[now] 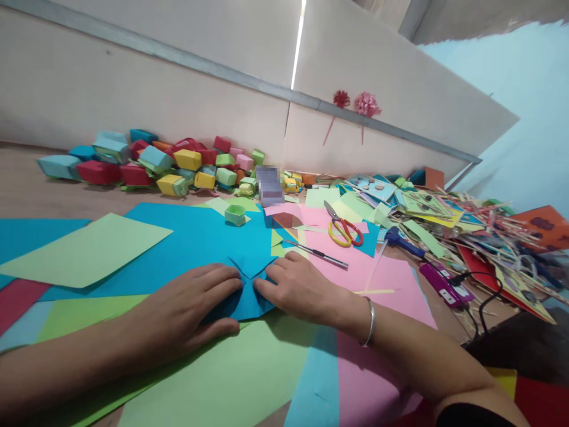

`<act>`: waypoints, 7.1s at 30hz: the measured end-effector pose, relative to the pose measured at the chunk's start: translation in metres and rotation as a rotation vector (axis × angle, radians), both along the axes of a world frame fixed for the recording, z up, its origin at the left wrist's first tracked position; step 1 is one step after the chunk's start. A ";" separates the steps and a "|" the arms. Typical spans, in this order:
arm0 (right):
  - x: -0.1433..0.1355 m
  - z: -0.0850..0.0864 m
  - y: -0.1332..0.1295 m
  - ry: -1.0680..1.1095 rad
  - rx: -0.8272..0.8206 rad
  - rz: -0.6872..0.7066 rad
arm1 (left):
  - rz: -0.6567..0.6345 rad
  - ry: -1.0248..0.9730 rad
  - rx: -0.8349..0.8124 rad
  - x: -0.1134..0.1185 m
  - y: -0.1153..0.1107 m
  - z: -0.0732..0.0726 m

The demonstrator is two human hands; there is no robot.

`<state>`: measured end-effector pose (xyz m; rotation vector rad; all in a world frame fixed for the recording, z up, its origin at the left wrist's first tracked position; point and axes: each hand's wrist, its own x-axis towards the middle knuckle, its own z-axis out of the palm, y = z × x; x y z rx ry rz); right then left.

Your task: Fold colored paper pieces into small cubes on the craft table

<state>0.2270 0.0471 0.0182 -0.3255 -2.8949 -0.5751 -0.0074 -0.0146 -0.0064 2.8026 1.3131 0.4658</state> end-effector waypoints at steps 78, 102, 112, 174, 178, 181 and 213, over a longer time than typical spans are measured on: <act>-0.006 -0.013 0.012 0.692 -1.125 -0.424 | 0.169 -0.713 -0.200 -0.006 0.014 0.000; -0.016 -0.004 -0.002 0.917 -1.598 -0.497 | 0.519 -1.046 -0.878 0.007 0.009 0.026; -0.013 -0.002 -0.003 0.885 -1.637 -0.493 | 0.572 -1.024 -0.869 0.008 0.007 0.027; -0.016 0.008 -0.004 0.856 -2.020 -0.649 | 0.100 -0.353 0.475 -0.005 -0.014 0.010; -0.014 0.005 -0.005 0.731 -1.903 -0.585 | 0.082 -0.301 0.517 -0.005 -0.015 0.012; -0.012 -0.001 -0.008 0.674 -1.363 -0.452 | 0.076 -0.258 0.541 -0.005 -0.012 0.014; -0.023 -0.013 -0.024 0.769 -0.100 0.111 | -0.136 -0.095 0.791 0.002 -0.014 0.021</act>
